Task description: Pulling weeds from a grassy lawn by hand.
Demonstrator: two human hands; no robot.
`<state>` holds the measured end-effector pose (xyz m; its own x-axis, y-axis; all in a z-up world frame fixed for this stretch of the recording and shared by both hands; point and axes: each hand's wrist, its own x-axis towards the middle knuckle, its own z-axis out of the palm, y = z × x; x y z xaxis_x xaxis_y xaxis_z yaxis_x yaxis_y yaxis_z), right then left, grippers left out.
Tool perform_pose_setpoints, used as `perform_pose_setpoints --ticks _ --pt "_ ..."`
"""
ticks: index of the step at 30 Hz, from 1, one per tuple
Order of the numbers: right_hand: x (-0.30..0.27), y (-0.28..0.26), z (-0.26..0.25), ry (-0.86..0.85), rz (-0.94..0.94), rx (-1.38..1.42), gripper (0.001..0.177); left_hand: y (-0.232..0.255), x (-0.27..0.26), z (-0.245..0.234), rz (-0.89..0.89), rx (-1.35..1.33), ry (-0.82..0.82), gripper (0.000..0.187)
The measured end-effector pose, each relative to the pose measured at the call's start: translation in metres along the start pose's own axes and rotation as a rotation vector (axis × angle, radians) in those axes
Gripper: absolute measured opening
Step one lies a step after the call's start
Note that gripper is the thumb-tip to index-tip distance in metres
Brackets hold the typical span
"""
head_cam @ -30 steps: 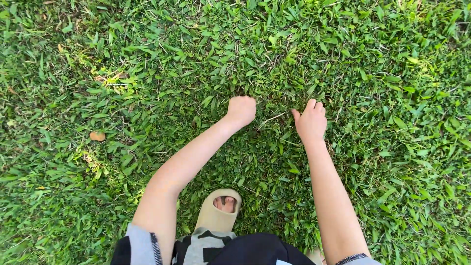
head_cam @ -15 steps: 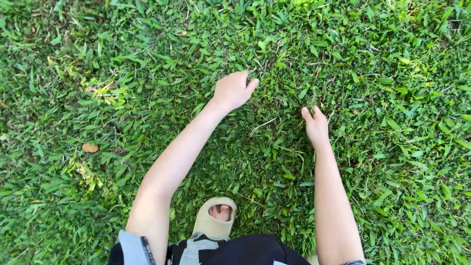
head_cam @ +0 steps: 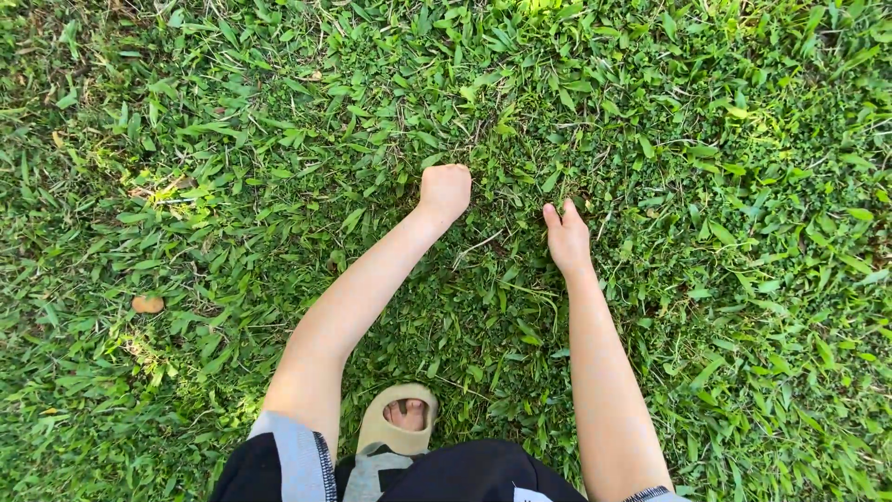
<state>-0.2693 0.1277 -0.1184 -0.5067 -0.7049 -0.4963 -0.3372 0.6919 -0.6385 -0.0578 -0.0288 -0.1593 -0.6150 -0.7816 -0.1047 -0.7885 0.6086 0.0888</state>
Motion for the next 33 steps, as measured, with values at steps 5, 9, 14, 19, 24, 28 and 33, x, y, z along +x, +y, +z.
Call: perform_pose_setpoints --ticks 5,9,14,19,24,28,33 --pt "0.008 0.014 0.007 0.035 -0.139 -0.024 0.067 0.006 -0.024 -0.025 0.015 0.015 -0.132 0.009" --pt "0.008 0.007 0.004 -0.01 -0.106 -0.013 0.067 0.043 -0.061 -0.076 0.143 -0.053 -0.483 0.021" --pt "0.002 0.009 0.004 -0.025 -0.181 -0.048 0.055 0.039 -0.111 -0.078 0.193 -0.163 -0.437 0.024" --pt "-0.028 -0.012 -0.006 0.055 -0.275 -0.156 0.042 0.005 -0.112 -0.134 0.054 -0.219 -0.407 0.039" --pt "-0.073 -0.026 -0.022 0.077 -0.27 -0.508 0.035 -0.037 -0.114 -0.144 -0.182 -0.24 -0.249 0.06" --pt "-0.098 -0.063 -0.047 -0.003 -0.167 -0.494 0.035 -0.056 -0.118 -0.12 -0.178 -0.173 -0.103 0.061" --pt "-0.121 -0.121 -0.061 0.14 -0.346 -0.105 0.053 -0.038 -0.142 -0.152 -0.175 -0.088 -0.644 0.075"
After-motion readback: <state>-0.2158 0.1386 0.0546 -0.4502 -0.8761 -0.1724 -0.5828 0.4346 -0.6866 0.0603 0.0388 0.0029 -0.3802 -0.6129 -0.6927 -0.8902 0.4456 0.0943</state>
